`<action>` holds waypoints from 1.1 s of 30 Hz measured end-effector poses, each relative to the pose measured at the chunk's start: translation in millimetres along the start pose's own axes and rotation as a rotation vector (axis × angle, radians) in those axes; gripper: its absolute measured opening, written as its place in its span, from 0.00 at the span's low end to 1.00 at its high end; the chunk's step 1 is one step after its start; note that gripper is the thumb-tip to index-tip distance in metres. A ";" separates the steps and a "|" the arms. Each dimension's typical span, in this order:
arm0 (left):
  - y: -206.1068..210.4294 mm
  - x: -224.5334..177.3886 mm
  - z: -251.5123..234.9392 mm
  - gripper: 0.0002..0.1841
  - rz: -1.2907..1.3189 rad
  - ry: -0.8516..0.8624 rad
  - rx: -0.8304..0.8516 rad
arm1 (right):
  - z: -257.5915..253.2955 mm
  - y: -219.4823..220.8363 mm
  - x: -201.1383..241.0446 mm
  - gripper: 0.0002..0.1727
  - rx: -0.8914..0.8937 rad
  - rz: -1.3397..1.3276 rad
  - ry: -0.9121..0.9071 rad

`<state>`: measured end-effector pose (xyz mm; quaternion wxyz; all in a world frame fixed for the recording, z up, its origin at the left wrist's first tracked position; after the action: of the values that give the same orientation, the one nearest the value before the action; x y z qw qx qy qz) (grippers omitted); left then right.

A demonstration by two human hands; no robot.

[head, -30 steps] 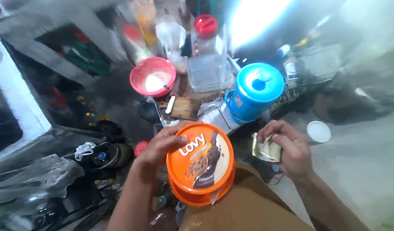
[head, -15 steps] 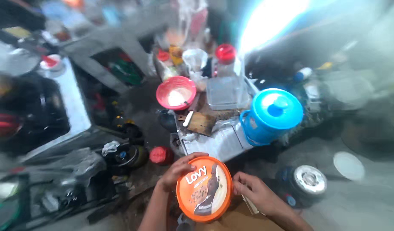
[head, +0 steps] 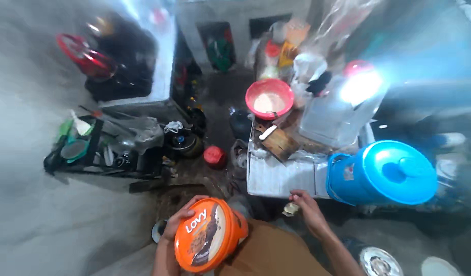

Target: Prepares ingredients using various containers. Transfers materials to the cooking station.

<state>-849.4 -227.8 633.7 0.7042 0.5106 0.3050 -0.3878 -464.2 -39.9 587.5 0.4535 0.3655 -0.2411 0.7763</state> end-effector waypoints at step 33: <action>-316.6 -189.2 40.0 0.29 0.365 0.300 -0.345 | -259.1 216.8 0.4 0.22 -0.124 0.933 0.521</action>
<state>-1216.7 -277.9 648.9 0.7858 0.4812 0.3703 -0.1175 -745.6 40.7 418.8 0.1258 -0.0125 -0.3027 0.9447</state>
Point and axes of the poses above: each hand's wrist, its own z-axis away from the middle knuckle, its own y-axis out of the palm, x = y × z, the point moved 5 cm from there along -z, towards the middle knuckle, and after that the axes turned 6 degrees about y, right-handed, at the moved point
